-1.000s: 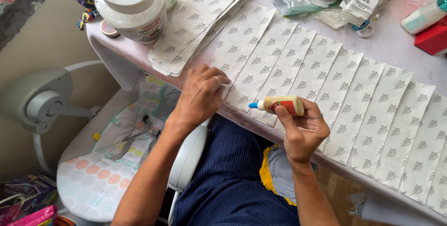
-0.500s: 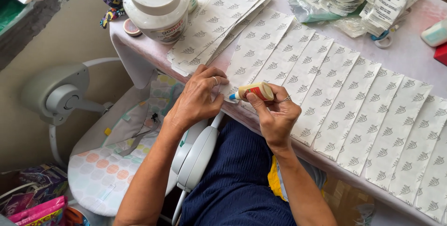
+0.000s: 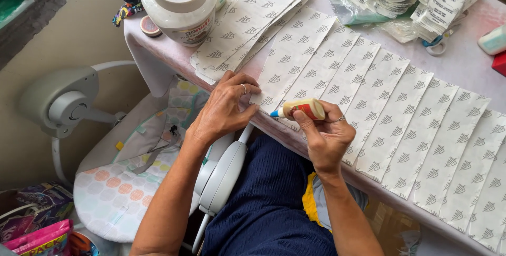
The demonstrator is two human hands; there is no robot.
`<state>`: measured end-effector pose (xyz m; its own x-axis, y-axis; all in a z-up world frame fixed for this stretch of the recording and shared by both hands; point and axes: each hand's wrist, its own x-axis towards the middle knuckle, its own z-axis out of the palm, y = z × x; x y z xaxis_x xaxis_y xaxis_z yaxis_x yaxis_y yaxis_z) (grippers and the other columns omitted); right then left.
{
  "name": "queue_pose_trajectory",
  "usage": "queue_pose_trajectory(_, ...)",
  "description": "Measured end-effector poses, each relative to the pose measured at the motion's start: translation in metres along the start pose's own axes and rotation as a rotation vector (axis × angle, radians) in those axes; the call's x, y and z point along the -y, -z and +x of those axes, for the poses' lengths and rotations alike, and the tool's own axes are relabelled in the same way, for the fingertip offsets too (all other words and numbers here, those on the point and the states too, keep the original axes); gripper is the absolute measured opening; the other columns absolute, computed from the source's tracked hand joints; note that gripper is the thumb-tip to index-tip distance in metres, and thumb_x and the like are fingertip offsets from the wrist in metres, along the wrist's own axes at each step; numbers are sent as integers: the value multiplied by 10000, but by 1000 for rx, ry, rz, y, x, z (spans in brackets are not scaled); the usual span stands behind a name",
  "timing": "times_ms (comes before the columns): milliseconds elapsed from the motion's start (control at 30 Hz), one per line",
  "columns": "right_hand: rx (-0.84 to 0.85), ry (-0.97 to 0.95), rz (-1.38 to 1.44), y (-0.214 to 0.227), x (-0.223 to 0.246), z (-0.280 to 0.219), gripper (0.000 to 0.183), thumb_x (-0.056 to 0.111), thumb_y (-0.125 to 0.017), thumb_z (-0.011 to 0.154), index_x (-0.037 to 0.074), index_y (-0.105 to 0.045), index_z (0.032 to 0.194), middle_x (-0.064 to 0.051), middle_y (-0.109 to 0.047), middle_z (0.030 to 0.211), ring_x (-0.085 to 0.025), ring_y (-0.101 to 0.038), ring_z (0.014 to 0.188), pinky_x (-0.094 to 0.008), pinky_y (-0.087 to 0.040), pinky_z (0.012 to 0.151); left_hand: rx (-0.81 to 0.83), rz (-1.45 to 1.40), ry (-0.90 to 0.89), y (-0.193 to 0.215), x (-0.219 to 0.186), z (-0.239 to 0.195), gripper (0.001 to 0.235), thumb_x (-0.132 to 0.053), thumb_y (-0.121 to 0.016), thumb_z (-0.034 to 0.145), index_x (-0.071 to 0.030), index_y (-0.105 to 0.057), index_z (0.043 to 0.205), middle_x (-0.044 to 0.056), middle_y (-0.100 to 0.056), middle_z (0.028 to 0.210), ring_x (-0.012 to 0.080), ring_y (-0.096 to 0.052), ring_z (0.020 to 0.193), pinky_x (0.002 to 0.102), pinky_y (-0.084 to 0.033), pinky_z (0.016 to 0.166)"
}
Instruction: The person arranges multiple white paper pouches with a printed pattern on a table. They then apply glue along the edges of the pouches and press them together to form sealed units. The process is repeated for several pouches in sequence.
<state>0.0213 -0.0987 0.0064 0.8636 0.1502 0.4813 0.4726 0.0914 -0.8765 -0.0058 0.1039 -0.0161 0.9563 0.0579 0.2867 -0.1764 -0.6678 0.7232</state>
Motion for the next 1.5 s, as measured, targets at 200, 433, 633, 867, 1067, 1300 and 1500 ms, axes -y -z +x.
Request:
queue_pose_trajectory(200, -35, 46, -1, -2, -2, 2, 248, -108, -797, 851, -144, -634, 1034, -259, -725, 841, -261, -733, 841, -391, -630, 709, -67, 22, 52, -12, 5, 1, 263, -78, -762, 676, -99, -796, 936, 58, -708, 1020, 287, -606, 1005, 406, -535, 864)
queue_pose_trajectory(433, 0, 63, 6, -27, -11, 4, 223, -95, -795, 850, -130, -655, 1020, -259, -738, 827, -280, -747, 827, -398, -639, 684, -81, 4, 56, -12, 7, 2, 257, -31, -696, 686, -101, -798, 912, 54, -711, 991, 289, -615, 999, 413, -537, 855)
queue_pose_trajectory(633, 12, 78, -12, -27, -12, 4, 233, -97, -808, 834, -122, -665, 1016, -245, -741, 806, -272, -749, 830, -387, -633, 678, -67, -21, 69, -8, 3, 3, 281, 8, -630, 722, -99, -801, 916, 61, -709, 991, 301, -617, 1019, 418, -539, 879)
queue_pose_trajectory(867, -75, 3, 11, 32, -27, -7, 209, -108, -753, 891, -137, -628, 1057, -243, -726, 851, -264, -728, 848, -413, -637, 727, -47, 0, 78, -6, 0, 5, 321, 29, -547, 783, -99, -801, 933, 72, -712, 1008, 290, -619, 1033, 387, -533, 903)
queue_pose_trajectory(1067, -296, -239, 271, 90, -23, 5, 216, -32, -725, 920, -82, -632, 1108, -225, -717, 899, -370, -769, 836, -542, -667, 736, -48, 73, 7, -1, -10, 4, 286, 39, -563, 838, -69, -789, 976, 122, -713, 1041, 366, -627, 1000, 436, -527, 905)
queue_pose_trajectory(1300, -405, -65, -15, 214, 11, 82, 188, 11, -739, 991, 19, -603, 1119, -88, -687, 977, -216, -748, 909, -434, -680, 847, -148, 254, -50, -14, -35, -3, 326, 91, -545, 895, -68, -777, 1060, 102, -708, 1046, 300, -646, 992, 383, -547, 876)
queue_pose_trajectory(1500, 42, 407, -1062, 329, -41, 175, 344, -157, -861, 857, -99, -725, 1168, -208, -723, 1121, -328, -655, 997, -415, -503, 880, -296, 58, -262, -31, -74, -3, 336, 195, -444, 943, -13, -690, 1038, 91, -552, 837, 244, -513, 786, 352, -435, 736)
